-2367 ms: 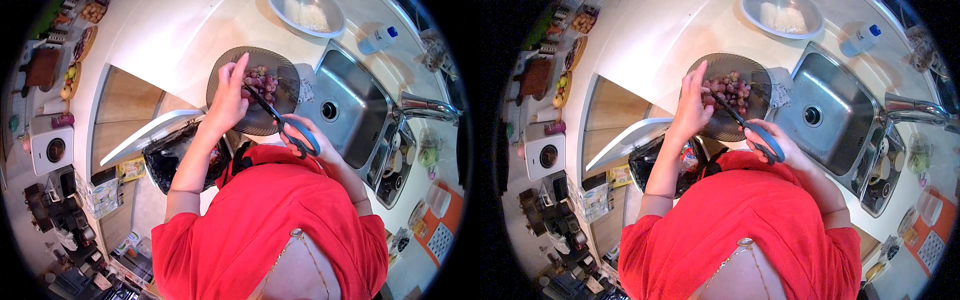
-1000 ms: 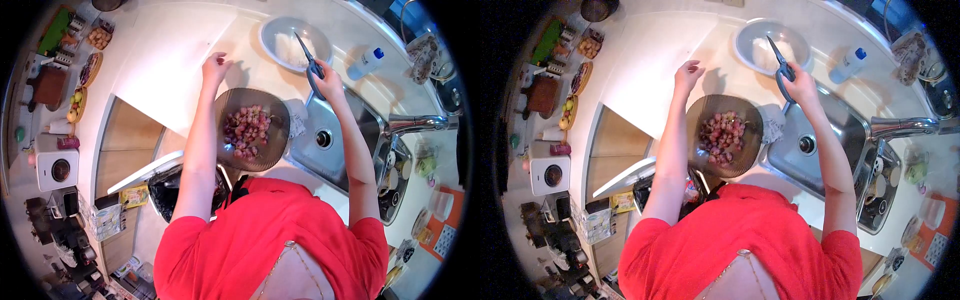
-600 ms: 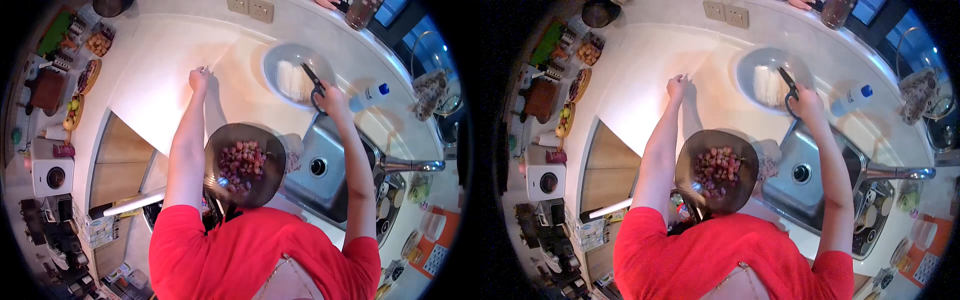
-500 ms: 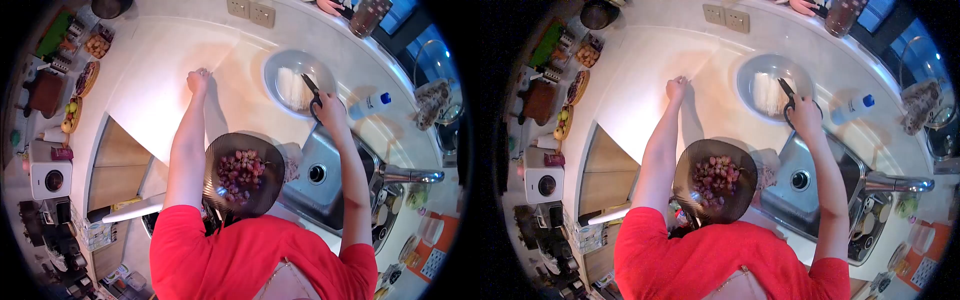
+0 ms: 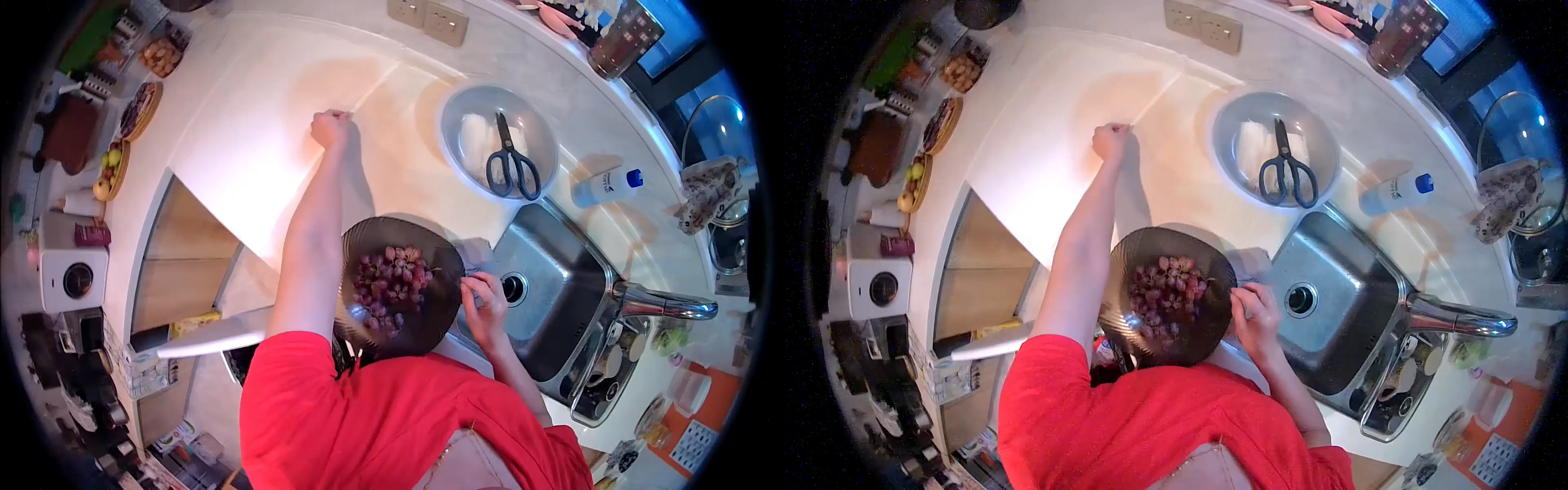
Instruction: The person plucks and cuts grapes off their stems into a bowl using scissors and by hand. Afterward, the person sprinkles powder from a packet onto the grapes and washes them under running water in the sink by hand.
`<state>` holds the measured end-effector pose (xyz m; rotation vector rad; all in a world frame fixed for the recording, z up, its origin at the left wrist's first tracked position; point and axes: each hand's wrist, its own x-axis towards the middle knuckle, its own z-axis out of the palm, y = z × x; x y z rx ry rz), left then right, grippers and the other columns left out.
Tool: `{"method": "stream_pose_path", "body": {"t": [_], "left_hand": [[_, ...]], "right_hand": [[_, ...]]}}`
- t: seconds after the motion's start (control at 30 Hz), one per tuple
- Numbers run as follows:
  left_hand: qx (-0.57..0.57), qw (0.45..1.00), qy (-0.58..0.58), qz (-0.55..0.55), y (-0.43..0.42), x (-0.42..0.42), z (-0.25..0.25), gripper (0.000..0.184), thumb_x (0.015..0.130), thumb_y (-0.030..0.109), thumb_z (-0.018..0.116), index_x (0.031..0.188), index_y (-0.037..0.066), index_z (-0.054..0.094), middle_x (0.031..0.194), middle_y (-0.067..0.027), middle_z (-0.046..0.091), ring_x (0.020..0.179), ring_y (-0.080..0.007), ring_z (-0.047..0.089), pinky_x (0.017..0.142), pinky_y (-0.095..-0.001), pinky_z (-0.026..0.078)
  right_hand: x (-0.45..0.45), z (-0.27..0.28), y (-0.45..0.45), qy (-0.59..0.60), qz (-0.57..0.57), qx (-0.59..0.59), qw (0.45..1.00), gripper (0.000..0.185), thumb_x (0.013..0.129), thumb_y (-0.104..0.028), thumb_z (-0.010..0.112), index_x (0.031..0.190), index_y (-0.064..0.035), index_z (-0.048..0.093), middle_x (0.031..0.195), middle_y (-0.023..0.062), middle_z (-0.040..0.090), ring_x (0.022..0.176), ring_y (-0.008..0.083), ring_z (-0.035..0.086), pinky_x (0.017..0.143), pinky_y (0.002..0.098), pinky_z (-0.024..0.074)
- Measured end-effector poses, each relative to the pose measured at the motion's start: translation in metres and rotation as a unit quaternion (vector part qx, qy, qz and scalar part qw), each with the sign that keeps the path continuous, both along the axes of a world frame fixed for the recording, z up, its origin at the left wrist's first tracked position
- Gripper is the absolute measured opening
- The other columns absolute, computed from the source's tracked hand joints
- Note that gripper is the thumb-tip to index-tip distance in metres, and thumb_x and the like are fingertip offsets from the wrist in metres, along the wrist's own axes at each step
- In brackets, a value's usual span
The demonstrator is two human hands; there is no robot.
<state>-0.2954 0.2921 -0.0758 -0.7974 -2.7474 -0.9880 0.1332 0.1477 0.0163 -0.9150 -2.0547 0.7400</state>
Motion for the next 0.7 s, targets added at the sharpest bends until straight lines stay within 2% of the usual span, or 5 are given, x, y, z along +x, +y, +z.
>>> {"method": "stream_pose_path", "body": {"t": [0.27, 0.4, 0.47, 0.5, 0.7], "left_hand": [[0.366, 0.892, -0.23, -0.132, -0.145, 0.161, 0.133, 0.011, 0.074, 0.009, 0.068, 0.082, 0.003, 0.064, 0.079, -0.0016, 0.06, 0.073, -0.0086, 0.05, 0.069, -0.0231, 0.042], [0.267, 0.931, -0.101, -0.229, -0.278, 0.22, 0.151, 0.009, 0.072, 0.006, 0.068, 0.076, 0.001, 0.061, 0.079, -0.0079, 0.059, 0.073, -0.0159, 0.056, 0.068, -0.0263, 0.045], [0.209, 0.954, -0.09, -0.194, -0.342, 0.237, 0.139, 0.007, 0.073, 0.004, 0.066, 0.078, 0.002, 0.061, 0.082, -0.0049, 0.058, 0.075, -0.014, 0.053, 0.07, -0.0244, 0.042], [0.209, 0.959, -0.099, -0.163, -0.372, 0.243, 0.126, 0.007, 0.073, 0.004, 0.066, 0.078, 0.002, 0.061, 0.082, -0.0053, 0.058, 0.074, -0.0146, 0.054, 0.069, -0.0252, 0.043], [0.054, 0.996, -0.068, 0.014, -0.509, 0.254, 0.042, 0.017, 0.073, 0.0, 0.064, 0.09, 0.002, 0.063, 0.087, -0.012, 0.059, 0.081, -0.0254, 0.058, 0.075, -0.0317, 0.046]], "right_hand": [[0.009, 0.006, 0.002, -0.002, -0.047, -0.108, 0.993, 0.03, 0.08, -0.014, 0.063, 0.101, 0.0023, 0.051, 0.086, 0.0171, 0.056, 0.081, 0.0293, 0.057, 0.071, 0.0361, 0.0455], [0.015, -0.015, -0.025, -0.085, -0.051, -0.184, 0.978, 0.046, 0.08, -0.022, 0.065, 0.11, 0.0044, 0.043, 0.083, 0.0156, 0.056, 0.078, 0.0273, 0.059, 0.065, 0.0361, 0.0493], [0.011, -0.015, -0.043, 0.012, -0.006, -0.543, 0.84, 0.055, 0.081, -0.027, 0.065, 0.117, 0.0022, 0.036, 0.098, 0.0166, 0.053, 0.054, 0.0172, 0.056, 0.053, 0.0356, 0.0528], [0.013, -0.022, -0.047, 0.051, 0.047, -0.603, 0.795, 0.05, 0.081, -0.022, 0.06, 0.116, 0.0027, 0.035, 0.09, 0.016, 0.057, 0.079, 0.0288, 0.061, 0.049, 0.0367, 0.055], [-0.003, -0.032, -0.06, 0.206, 0.126, -0.676, 0.696, 0.045, 0.074, 0.003, 0.041, 0.119, 0.0028, 0.034, 0.111, 0.0212, 0.051, 0.09, 0.0424, 0.057, 0.061, 0.0561, 0.0539]]}}
